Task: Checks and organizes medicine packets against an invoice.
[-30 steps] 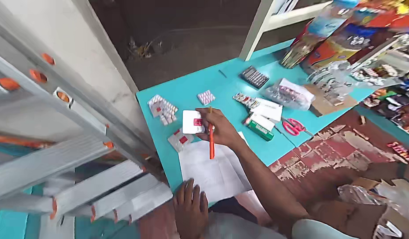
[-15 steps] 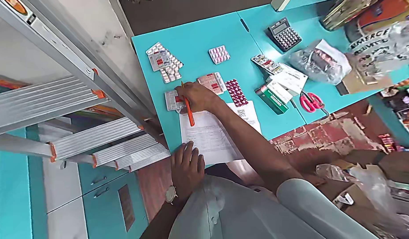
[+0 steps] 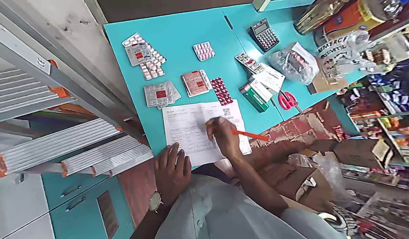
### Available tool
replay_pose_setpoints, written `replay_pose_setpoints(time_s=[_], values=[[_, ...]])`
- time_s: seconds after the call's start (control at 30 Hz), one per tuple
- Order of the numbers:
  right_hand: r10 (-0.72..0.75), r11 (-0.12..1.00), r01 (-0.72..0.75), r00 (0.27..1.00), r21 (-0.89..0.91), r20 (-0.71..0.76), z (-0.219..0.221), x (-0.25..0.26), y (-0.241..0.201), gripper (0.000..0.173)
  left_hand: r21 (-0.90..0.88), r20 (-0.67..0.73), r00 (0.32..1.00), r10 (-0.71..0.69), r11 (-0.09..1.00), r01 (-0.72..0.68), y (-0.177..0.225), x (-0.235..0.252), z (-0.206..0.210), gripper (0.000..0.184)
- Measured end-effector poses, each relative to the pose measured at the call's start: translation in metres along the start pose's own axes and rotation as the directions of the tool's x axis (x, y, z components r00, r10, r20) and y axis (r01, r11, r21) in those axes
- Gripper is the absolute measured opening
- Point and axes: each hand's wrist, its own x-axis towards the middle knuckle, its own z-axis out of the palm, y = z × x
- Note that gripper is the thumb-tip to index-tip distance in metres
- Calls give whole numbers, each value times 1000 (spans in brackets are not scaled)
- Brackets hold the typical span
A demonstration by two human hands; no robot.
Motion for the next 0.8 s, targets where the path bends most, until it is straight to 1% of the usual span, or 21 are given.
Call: replay_pose_setpoints(time_s=[0.07, 0.1, 0.13, 0.2, 0.3, 0.37, 0.43, 0.53, 0.8], values=[[-22, 994, 15, 998, -110, -66, -5, -24, 16, 17, 0, 9, 1000, -7, 1000, 7, 1, 0, -1, 33], [-43, 983, 27, 996, -183, -83, -9, -30, 21, 11, 4, 16, 1000, -10, 1000, 10, 1, 0, -2, 33], [-66, 965, 39, 993, -261, -95, -12, -33, 23, 13, 13, 22, 1000, -14, 1000, 13, 2, 0, -3, 33], [-85, 940, 46, 991, -339, -101, -17, -35, 23, 10, 15, 29, 999, -14, 1000, 14, 2, 1, -3, 32], [-62, 930, 30, 995, -365, -75, -20, -34, 21, 10, 10, 32, 999, -11, 1000, 10, 3, 1, -4, 32], [-44, 920, 5, 995, -392, -90, -20, -33, 21, 9, 5, 39, 999, -13, 1000, 13, 2, 1, -5, 32], [-107, 901, 60, 991, -429, -86, -21, -33, 27, 6, -4, 25, 1000, -17, 1000, 17, 1, -1, -4, 32], [-171, 869, 121, 983, -479, -63, -22, -33, 32, 6, -10, -10, 1000, -16, 1000, 16, 0, -4, -2, 30], [-165, 843, 109, 984, -527, -61, -20, -33, 33, 7, 2, -56, 998, -23, 1000, 23, 0, -4, 0, 27]])
